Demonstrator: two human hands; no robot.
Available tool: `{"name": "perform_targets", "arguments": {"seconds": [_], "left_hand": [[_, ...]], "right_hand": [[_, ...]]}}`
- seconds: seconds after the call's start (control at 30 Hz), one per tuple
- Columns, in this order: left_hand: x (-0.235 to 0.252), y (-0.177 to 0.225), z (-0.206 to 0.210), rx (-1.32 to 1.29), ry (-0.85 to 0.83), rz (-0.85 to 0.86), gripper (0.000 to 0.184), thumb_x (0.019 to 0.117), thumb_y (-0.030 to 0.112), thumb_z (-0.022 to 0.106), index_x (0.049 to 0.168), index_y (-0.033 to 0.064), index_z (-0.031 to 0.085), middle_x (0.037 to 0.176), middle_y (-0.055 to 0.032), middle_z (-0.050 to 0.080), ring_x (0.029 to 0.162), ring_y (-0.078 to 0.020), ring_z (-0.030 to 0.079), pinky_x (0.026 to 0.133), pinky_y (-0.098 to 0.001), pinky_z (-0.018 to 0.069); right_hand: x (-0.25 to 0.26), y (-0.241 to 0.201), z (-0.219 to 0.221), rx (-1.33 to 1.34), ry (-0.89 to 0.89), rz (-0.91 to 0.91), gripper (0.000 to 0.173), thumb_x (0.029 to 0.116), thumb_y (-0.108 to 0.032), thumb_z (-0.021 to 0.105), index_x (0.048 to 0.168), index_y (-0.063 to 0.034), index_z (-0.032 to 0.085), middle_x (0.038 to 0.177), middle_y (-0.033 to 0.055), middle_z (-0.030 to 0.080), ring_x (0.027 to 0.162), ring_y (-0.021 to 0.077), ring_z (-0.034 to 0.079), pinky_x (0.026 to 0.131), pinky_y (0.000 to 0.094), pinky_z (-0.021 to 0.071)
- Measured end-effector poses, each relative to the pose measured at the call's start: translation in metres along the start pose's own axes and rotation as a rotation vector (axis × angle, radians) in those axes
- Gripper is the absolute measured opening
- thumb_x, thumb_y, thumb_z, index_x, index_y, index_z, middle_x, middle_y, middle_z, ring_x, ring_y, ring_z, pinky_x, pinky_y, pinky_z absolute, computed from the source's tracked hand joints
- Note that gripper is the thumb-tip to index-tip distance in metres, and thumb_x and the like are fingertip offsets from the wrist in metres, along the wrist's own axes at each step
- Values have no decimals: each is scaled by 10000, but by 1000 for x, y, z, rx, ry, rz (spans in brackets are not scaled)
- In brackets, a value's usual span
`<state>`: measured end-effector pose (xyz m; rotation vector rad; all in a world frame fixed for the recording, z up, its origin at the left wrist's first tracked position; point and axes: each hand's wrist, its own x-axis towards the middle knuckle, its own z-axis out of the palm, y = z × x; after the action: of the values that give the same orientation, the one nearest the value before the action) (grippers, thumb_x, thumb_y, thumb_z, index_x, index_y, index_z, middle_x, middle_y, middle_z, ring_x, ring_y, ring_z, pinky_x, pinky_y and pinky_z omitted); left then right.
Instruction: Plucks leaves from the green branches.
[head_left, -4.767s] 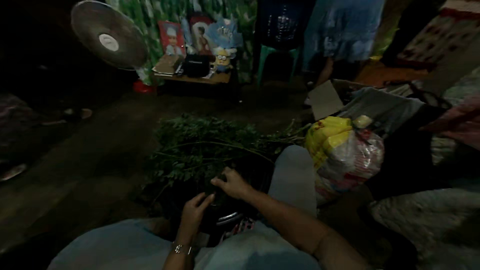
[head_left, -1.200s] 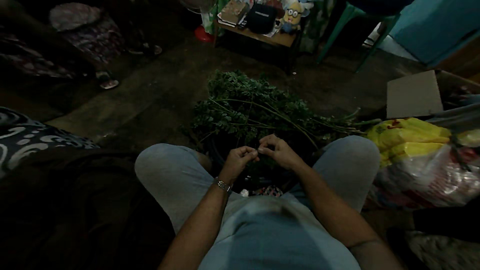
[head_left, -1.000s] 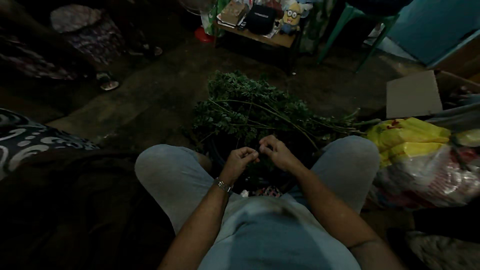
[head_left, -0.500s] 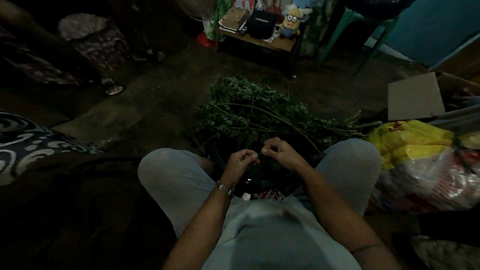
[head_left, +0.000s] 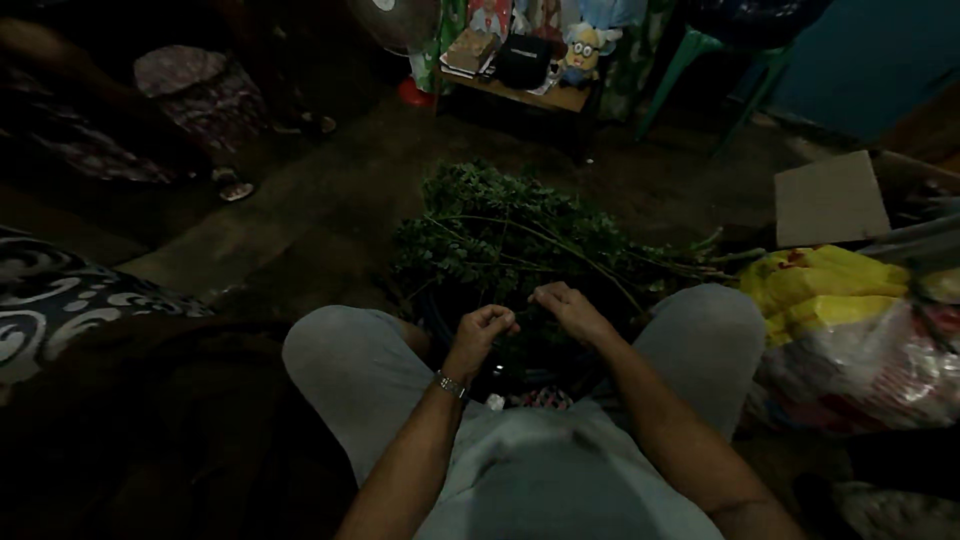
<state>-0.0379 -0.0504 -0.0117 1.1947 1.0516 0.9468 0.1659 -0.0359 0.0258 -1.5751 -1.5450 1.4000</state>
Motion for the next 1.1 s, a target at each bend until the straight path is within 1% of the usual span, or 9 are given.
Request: {"name": "perform_targets", "arguments": {"seconds": [0.1,0.17,0.3,0.4,0.53,0.67,0.8,0.9,1.1], "left_hand": [[1,-1,0,-9,-2,14,139,1013,43,536,984,17,669,820,24,705,776,-56,670,775,-231,561],[0,1,1,-5,0,0,138,1018,39,533,983,22,665,819,25,703,770,-50,667,767,-223,558],[0,0,2,-19,12,5,139,1016,35,533,981,23,667,821,25,703,765,-54,667,770,-228,562],[1,-1,1,-28,36,24,146,1016,36,525,984,20,667,815,25,705,764,-54,669,769,-226,560],[2,-1,0,-56,49,32,146,1017,39,526,988,16,668,828,16,707,773,-60,669,770,-230,560],[3,-5,0,-55,63,60,142,1018,46,531,997,16,668,840,12,712,787,-66,669,780,-232,559],[3,-4,1,-43,63,37,135,1019,50,535,1015,2,661,853,6,707,801,-73,670,791,-241,561],[2,-4,2,-40,58,30,134,1013,44,549,991,2,675,835,0,713,784,-71,673,775,-237,561],[1,2,5,-13,49,-40,157,1028,62,529,1005,-3,670,844,1,704,794,-76,668,793,-252,558]], "right_hand": [[-2,-3,3,65,-30,-20,277,1052,-191,564,1191,36,642,1334,182,560,1149,197,588,967,348,504],[-3,-2,6,58,15,-69,232,1042,-142,567,1147,52,638,1334,181,557,1155,188,585,966,330,503],[1,2,7,-14,155,-92,258,1041,-160,569,1150,54,663,1335,210,583,1249,318,541,1055,475,444],[1,0,2,-17,212,-80,318,1087,-197,479,1215,19,672,1332,195,603,1214,299,574,1022,454,469],[3,4,-1,-19,149,-77,422,1110,-279,373,1240,-17,677,1397,195,561,1309,357,501,1086,549,398],[0,2,1,-88,25,-85,405,1062,-346,526,1236,-12,676,1443,207,519,1357,368,458,1120,557,372],[-1,1,11,-101,-33,-147,284,1004,-241,646,1137,2,707,1434,201,528,1353,359,453,1120,543,363],[-3,-1,15,-102,-3,-161,239,1026,-155,590,1116,36,702,1423,200,538,1340,339,469,1120,496,374],[-3,-5,13,-181,55,-73,263,1046,-136,539,1198,43,656,1398,214,541,1343,376,456,1132,573,325]]}}
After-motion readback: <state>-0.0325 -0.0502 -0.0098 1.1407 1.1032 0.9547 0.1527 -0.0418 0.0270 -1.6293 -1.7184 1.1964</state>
